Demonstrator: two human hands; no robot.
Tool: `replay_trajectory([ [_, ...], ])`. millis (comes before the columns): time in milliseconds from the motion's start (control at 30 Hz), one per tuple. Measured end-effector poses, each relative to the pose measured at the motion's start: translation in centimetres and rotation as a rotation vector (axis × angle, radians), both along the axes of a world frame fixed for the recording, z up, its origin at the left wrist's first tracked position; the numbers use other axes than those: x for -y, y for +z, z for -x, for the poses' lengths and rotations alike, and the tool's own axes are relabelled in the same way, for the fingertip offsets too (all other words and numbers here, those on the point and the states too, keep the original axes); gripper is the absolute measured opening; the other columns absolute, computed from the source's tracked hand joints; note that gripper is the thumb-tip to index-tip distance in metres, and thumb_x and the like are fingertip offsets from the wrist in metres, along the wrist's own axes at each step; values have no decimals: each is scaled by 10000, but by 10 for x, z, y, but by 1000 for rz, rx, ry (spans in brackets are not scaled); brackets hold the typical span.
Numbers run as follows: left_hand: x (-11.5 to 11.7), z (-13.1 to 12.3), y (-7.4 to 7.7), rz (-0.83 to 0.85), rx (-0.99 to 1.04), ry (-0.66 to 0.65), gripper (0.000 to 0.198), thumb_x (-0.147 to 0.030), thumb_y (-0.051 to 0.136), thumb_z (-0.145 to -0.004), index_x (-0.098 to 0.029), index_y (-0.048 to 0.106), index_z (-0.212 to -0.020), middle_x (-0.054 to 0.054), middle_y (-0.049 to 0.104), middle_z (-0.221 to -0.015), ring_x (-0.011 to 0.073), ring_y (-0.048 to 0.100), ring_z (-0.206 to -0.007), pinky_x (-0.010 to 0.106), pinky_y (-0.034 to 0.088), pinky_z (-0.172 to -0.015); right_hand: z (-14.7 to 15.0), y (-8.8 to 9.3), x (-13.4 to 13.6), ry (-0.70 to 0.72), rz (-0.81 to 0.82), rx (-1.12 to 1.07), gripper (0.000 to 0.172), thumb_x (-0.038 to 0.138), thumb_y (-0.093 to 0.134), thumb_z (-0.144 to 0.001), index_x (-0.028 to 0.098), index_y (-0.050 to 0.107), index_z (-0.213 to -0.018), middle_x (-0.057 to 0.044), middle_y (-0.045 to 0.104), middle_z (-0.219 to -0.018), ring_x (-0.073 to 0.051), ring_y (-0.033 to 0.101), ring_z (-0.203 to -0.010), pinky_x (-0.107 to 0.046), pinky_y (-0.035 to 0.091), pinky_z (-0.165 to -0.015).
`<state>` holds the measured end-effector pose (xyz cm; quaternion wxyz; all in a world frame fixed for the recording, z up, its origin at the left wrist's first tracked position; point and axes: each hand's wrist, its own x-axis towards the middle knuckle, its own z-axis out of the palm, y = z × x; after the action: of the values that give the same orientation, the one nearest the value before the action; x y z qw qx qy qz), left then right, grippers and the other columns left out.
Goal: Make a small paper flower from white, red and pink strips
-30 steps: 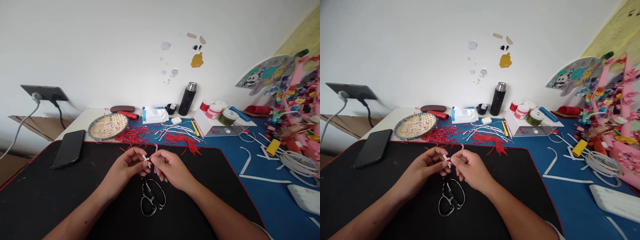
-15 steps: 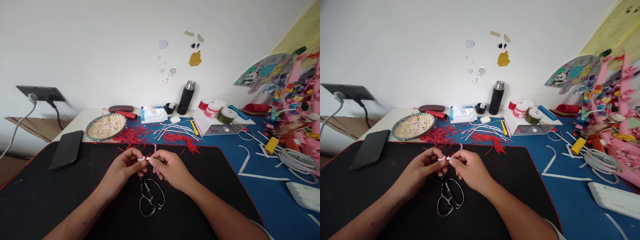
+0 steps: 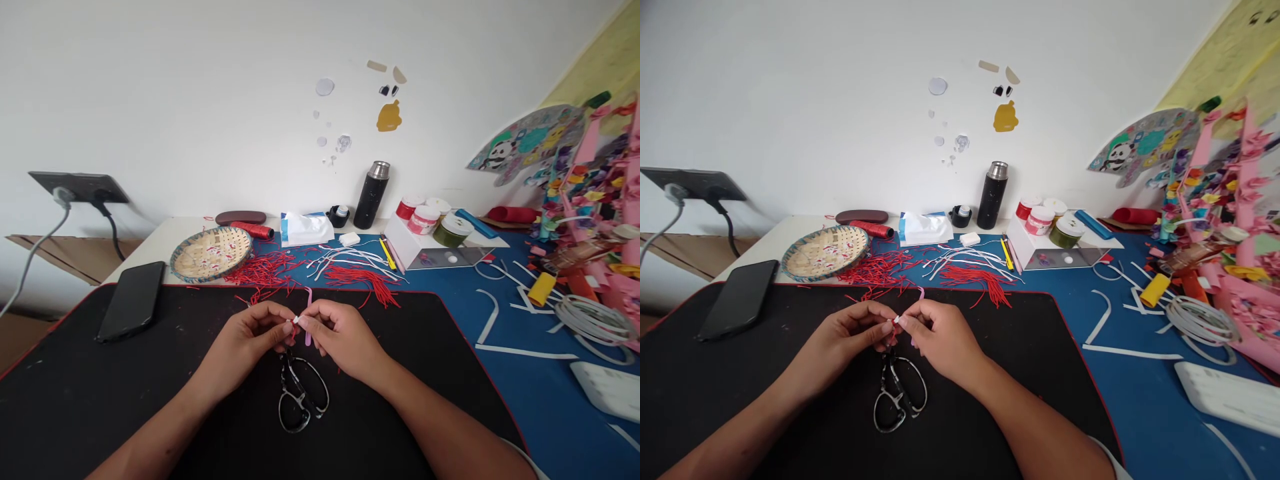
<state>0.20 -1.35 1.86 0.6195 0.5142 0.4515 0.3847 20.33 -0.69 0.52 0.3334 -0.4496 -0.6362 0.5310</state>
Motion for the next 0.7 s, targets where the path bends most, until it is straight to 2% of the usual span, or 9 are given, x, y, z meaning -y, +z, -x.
replay_trajectory([
  [133,0,-1,-2,48,18,-30,255,-402,840,-802,-186,742,-897,45,774,-785,192,701,-714,283,532,-662,0,-2,0,-4,12,-26,201,366,597,-992,198,688,-931,9,629,-714,-105,544,-563,-225,425,-536],
  [467,0,-2,-9,136,145,-1,283,-365,880,-774,-167,726,-906,68,793,-827,188,729,-730,259,548,-648,1,1,-3,-42,34,-69,198,371,608,-976,187,682,-965,21,624,-682,-94,527,-514,-218,413,-499],
  [700,1,-4,-8,125,118,-19,352,-375,868,-782,-167,738,-1035,86,806,-856,194,720,-740,267,540,-663,2,-1,-1,-30,37,-73,213,387,596,-985,192,677,-958,17,635,-706,-95,537,-528,-212,427,-498],
])
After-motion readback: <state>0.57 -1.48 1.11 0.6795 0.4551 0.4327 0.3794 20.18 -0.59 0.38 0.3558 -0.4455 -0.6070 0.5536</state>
